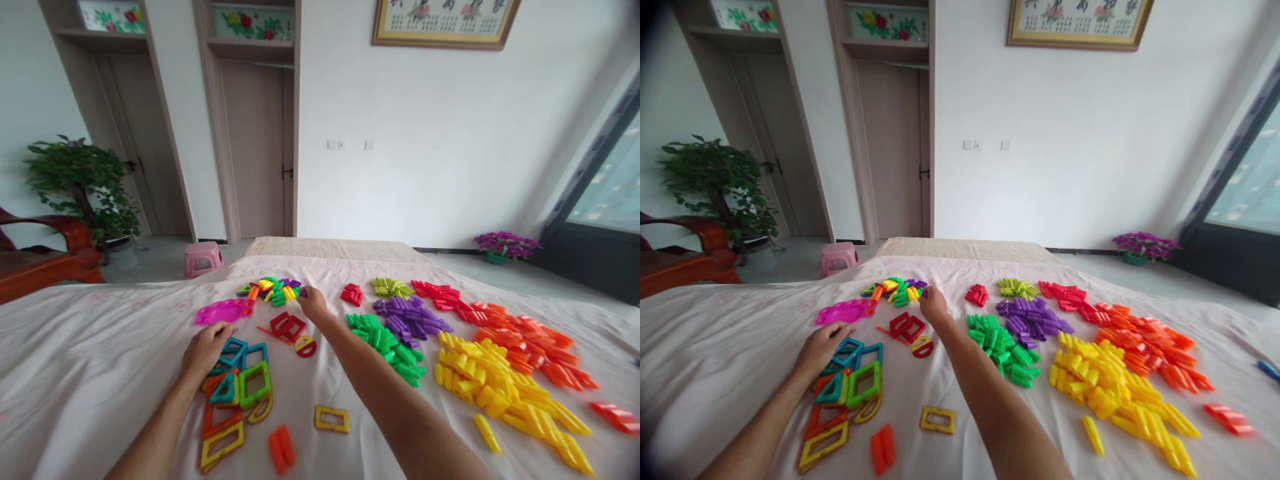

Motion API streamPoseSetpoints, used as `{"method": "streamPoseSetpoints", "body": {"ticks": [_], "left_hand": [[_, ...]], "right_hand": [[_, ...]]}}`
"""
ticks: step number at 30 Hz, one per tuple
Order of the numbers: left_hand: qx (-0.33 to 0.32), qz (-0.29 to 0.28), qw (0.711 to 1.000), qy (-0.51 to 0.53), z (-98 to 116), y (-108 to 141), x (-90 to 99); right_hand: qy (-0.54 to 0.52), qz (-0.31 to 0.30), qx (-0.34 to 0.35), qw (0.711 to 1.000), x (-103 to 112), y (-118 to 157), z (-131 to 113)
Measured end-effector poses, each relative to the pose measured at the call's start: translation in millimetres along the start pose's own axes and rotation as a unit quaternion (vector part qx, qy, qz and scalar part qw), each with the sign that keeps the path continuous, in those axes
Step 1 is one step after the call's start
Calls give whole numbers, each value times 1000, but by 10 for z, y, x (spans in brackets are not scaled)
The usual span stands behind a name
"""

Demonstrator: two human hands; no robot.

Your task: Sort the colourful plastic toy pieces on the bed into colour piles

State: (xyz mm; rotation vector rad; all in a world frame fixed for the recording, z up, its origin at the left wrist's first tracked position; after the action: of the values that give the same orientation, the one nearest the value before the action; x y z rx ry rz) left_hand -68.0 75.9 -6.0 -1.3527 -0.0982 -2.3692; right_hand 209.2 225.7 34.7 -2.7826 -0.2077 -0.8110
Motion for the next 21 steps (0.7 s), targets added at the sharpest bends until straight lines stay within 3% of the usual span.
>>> {"method": "streamPoseSetpoints", "body": {"ticks": [3,6,14,18,21], "left_hand": [[2,-5,1000,9,-53,-28,-26],[7,-10,1000,6,-99,-66,-47],[26,-23,999,-17,-148,-91,-65],[24,-23,999,-21,-157,-86,-69],[26,-21,999,-28,-157,-86,-64]], "right_hand": [[-18,-17,19,999,292,48,-51],[-4,-24,37,999,750,104,23],[118,28,-3,993,2142,286,700],[145,62,-46,986,2551,428,934],[147,110,-48,982,2650,483,928]]}}
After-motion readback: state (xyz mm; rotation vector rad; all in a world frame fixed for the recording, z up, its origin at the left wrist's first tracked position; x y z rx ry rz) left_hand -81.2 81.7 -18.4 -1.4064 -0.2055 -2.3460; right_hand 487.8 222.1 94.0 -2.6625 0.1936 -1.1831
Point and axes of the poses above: each hand's wrist, its own y-axis away from the middle knuckle, its own x-axis out of the back of the hand, z = x × y, the point moved 6 cm from there along -y, towards the middle knuckle, and after that the axes turned 15 degrees about -y, right-handed, at the moved point
